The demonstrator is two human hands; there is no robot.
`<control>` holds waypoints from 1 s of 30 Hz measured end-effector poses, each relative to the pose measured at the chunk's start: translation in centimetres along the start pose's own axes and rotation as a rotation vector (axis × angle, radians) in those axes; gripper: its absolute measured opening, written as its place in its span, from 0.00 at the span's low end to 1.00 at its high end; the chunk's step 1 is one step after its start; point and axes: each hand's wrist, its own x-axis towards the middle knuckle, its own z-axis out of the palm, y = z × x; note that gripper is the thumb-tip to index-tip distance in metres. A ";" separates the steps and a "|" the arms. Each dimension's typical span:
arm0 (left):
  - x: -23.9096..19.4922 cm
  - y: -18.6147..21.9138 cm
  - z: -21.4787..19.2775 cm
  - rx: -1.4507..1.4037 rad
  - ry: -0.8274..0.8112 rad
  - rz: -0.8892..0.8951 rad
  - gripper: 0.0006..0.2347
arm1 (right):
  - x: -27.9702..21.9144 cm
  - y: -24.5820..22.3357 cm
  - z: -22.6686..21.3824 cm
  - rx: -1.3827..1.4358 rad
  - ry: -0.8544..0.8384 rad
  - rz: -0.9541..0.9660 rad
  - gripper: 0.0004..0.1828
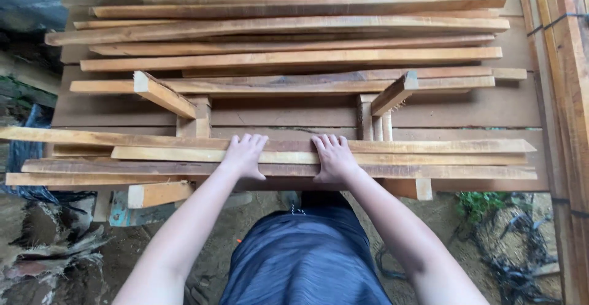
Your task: The person arranges long wooden planks on a wooden workbench, aligning them into a neat stack. They then use black straps to tie the stack of planks together, securing them in place.
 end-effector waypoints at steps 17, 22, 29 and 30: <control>-2.4 -0.4 -1.1 -0.137 0.035 0.034 0.50 | -0.9 -1.6 -0.3 0.154 0.065 -0.012 0.66; -2.3 -0.4 -0.9 -0.120 0.071 0.041 0.50 | -0.7 -1.2 0.0 0.219 0.109 -0.013 0.65; -2.1 -0.7 -1.6 -0.127 0.077 0.044 0.50 | -0.7 -1.2 -0.3 0.224 0.131 -0.026 0.64; -2.3 -0.7 -1.9 -0.138 0.078 0.047 0.50 | -0.7 -1.2 -0.3 0.228 0.133 -0.033 0.64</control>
